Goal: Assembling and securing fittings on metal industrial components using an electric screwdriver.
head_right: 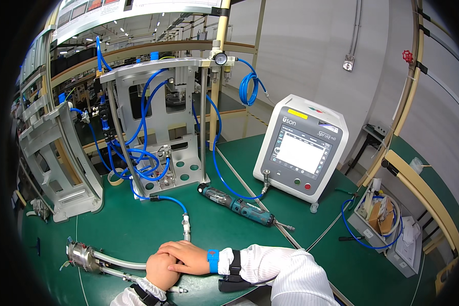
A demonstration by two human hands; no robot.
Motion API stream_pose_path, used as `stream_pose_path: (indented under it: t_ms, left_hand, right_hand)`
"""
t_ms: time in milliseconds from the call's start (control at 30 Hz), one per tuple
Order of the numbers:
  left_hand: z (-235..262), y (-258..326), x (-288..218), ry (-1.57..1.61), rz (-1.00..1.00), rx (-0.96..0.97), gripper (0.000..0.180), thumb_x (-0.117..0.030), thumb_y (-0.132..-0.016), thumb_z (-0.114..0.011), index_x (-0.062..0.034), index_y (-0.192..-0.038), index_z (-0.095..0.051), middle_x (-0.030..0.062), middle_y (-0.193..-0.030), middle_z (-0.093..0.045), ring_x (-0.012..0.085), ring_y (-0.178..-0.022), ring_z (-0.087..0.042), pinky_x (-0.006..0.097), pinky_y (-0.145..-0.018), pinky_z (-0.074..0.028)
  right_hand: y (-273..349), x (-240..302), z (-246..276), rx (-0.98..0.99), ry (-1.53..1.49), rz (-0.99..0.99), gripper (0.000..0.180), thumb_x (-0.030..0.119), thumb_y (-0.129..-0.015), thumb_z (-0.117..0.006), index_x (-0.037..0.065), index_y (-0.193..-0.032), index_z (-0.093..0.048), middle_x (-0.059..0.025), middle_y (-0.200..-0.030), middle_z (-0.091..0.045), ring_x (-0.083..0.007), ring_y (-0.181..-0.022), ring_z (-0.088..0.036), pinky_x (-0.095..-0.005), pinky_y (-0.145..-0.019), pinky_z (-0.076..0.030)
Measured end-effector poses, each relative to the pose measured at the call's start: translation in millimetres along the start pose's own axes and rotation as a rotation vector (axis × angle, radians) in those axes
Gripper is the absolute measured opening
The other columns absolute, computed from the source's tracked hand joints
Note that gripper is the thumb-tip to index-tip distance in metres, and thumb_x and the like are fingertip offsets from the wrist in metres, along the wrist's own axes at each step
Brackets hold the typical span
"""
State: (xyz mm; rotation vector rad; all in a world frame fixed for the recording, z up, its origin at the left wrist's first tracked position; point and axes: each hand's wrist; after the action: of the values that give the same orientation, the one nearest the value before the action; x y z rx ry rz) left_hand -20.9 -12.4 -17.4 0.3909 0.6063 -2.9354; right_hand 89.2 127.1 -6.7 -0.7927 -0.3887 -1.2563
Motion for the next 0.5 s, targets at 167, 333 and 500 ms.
stream_pose_path:
  t_ms: [167,333,500]
  left_hand:
    - [0.4,-0.8,-0.3,0.004,0.004,-0.012,0.018,-0.025,-0.084,-0.064,-0.0073,-0.082,-0.069,0.0121,-0.068,-0.065,0.0320,-0.056,-0.064,0.043,-0.050,-0.051]
    - [-1.0,0.7,0.7,0.003,0.001,-0.010,0.017,-0.025,-0.084,-0.065,-0.0080,-0.082,-0.070,0.0118,-0.069,-0.065,0.0317,-0.057,-0.065,0.043,-0.050,-0.052]
    - [0.4,0.1,-0.4,-0.003,0.011,0.000,0.016,-0.024,-0.083,-0.065,-0.0094,-0.083,-0.070,0.0114,-0.070,-0.065,0.0314,-0.058,-0.065,0.043,-0.051,-0.052]
  right_hand:
    - [-0.3,-1.0,-0.5,-0.001,0.000,-0.001,0.055,0.041,-0.098,-0.056,0.005,-0.139,-0.045,-0.0172,-0.140,-0.049,-0.0353,-0.126,-0.049,-0.0471,-0.108,-0.033]
    - [0.1,0.2,-0.4,0.001,0.001,-0.001,0.055,0.040,-0.098,-0.057,0.005,-0.139,-0.045,-0.0170,-0.140,-0.049,-0.0353,-0.126,-0.049,-0.0473,-0.108,-0.033]
    - [0.2,0.5,0.1,0.003,-0.001,-0.003,0.055,0.040,-0.098,-0.057,0.005,-0.139,-0.046,-0.0170,-0.140,-0.049,-0.0353,-0.126,-0.049,-0.0473,-0.108,-0.033]
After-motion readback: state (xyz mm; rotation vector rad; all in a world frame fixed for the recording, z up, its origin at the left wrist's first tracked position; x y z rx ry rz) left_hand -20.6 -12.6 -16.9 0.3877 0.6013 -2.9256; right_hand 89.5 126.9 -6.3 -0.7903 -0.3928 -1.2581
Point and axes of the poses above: each hand's wrist, its own y-axis away from the middle knuckle, its own z-axis out of the back of the hand, x = y × z
